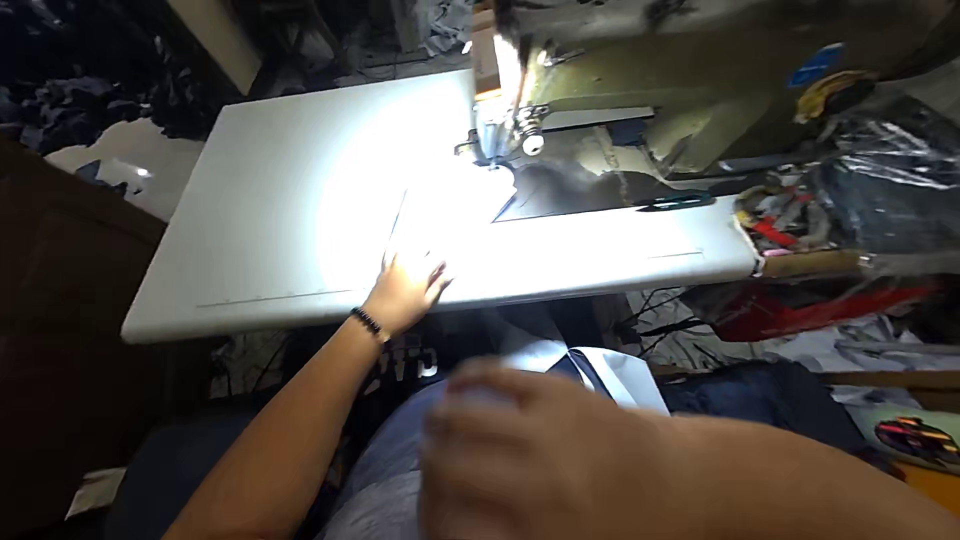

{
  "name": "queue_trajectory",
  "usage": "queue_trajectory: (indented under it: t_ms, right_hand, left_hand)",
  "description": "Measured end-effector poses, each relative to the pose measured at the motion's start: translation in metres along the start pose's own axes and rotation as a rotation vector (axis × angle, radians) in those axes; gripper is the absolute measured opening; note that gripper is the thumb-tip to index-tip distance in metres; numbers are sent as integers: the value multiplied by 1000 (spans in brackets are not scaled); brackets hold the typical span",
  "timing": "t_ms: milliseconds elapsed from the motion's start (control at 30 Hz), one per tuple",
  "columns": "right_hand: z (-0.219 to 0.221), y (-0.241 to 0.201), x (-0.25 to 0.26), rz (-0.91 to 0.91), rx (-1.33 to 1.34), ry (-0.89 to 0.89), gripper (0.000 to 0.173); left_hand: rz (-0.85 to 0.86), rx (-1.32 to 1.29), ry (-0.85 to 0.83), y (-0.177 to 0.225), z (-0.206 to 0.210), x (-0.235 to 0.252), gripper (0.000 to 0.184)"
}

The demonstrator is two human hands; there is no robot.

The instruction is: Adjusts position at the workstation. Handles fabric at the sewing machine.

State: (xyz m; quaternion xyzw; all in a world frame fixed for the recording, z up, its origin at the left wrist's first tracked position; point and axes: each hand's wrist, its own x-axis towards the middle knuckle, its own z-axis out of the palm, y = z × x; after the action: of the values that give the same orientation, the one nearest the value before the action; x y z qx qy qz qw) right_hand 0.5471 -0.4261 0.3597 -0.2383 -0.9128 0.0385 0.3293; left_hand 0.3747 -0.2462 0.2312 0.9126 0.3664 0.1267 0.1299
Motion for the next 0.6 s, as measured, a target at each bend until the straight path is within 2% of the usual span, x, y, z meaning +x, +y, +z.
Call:
queue_trajectory:
  t_ms: [33, 100, 200, 233, 267, 333, 367, 400, 433, 533, 600]
  right_hand:
    - [11, 27, -8, 43, -112, 31, 21]
    - [23, 78, -23, 188, -149, 118, 23]
    - [30, 112, -26, 285, 91, 126, 79]
    - [36, 116, -23, 279, 218, 126, 85]
    - [42, 117, -21, 304, 329, 88, 76]
    - [43, 118, -22, 493, 523, -89, 36]
    - [37, 118, -25, 642, 605, -201, 24]
    - [28, 122, -30, 783, 674, -287, 19]
    - [22, 131, -42, 855, 725, -274, 15]
    - [10, 173, -85, 948, 715, 20, 11]
    - [9, 195, -95, 1012, 645, 228, 2]
  left_hand:
    - [72, -22, 16, 5, -10, -9, 18]
    - [247, -34, 101, 27, -40, -31, 18]
    - [528, -194, 109, 64, -88, -49, 21]
    - [555, -227, 107, 70, -104, -49, 20]
    - [539, -238, 128, 71, -119, -48, 19]
    - [425, -273, 187, 53, -148, -43, 15]
    - [357, -320, 206, 37, -159, -39, 17]
    - [270, -372, 230, 20, -166, -35, 20]
    - [148, -426, 245, 3, -167, -31, 25]
    - [-253, -545, 235, -29, -137, -16, 42]
    - [-401, -556, 232, -48, -91, -1, 48]
